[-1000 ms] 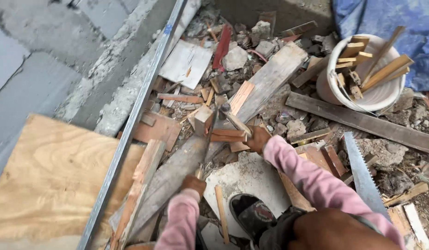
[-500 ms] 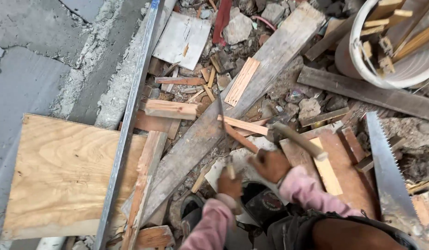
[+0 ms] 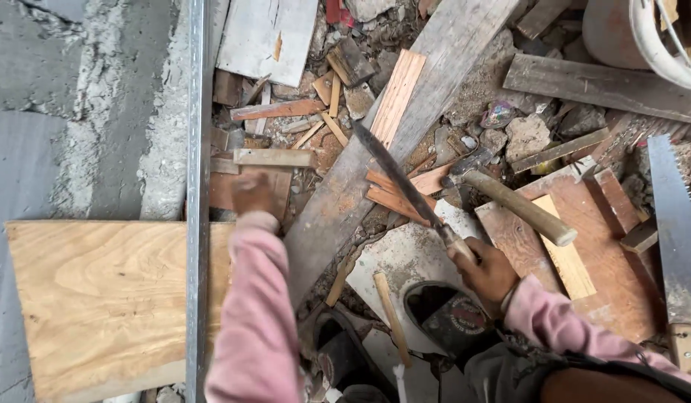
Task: The person uses a hammer and a blade to break apart and split small pieces of wood. They then use the blade to shave down, trim, and shape the wood pieces while holding them against a larger beam.
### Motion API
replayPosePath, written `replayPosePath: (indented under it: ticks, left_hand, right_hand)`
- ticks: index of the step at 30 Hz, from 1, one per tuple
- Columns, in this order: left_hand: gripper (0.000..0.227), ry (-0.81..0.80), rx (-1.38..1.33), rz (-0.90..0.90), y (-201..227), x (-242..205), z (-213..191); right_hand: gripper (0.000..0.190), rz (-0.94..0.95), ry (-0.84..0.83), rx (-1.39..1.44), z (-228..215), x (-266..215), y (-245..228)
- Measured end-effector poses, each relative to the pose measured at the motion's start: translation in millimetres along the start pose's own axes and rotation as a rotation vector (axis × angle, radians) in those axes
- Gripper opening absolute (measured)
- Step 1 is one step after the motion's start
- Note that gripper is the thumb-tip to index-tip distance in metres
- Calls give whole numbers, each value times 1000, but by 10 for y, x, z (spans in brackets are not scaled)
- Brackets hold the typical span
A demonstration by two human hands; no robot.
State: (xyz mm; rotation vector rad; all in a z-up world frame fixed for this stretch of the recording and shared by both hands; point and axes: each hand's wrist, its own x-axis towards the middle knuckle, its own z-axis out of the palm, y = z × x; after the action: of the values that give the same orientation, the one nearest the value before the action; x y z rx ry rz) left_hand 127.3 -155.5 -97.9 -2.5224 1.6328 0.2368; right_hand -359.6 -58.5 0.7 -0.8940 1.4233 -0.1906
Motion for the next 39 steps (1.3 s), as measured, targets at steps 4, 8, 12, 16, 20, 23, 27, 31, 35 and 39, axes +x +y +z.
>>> replayPosePath:
  ticks: [4, 8, 12, 16, 20, 23, 27, 31, 35, 39]
  left_hand:
    - [79, -231, -504, -554, -63, 741, 59]
    - [69, -54, -1090, -941, 172, 799, 63]
    - [60, -56, -1240, -1081, 294, 735, 106]
    - [51, -3, -1363, -1024, 273, 515, -199]
    - [82, 148, -1524, -662, 474, -35, -937]
    - [75, 199, -1563, -418, 676, -455, -1350]
    - [84, 311, -1177, -75, 1052, -1118, -1388]
    - [84, 259, -1102, -148, 1472, -1679, -1258]
    - [76, 355, -735, 16, 1496, -1910, -1268]
    - [67, 271, -666, 51, 1426, -1929, -1408]
  right_hand:
    - [27, -380, 105, -391, 23, -192, -139]
    - [29, -269, -75, -568, -10, -272, 24]
    - [35, -230, -92, -577, -121, -338, 461]
    - [39, -46, 8, -573, -338, -492, 779]
    - [34, 220, 133, -480, -422, -646, 719]
    - [37, -27, 240, -458, -460, -709, 516]
    - [42, -195, 29, -333, -212, -468, -9]
    - [39, -251, -82, -345, 227, -139, -740]
    - [50, -293, -66, -416, 522, -146, -969]
    - [36, -533, -37, -497, 626, 21, -775]
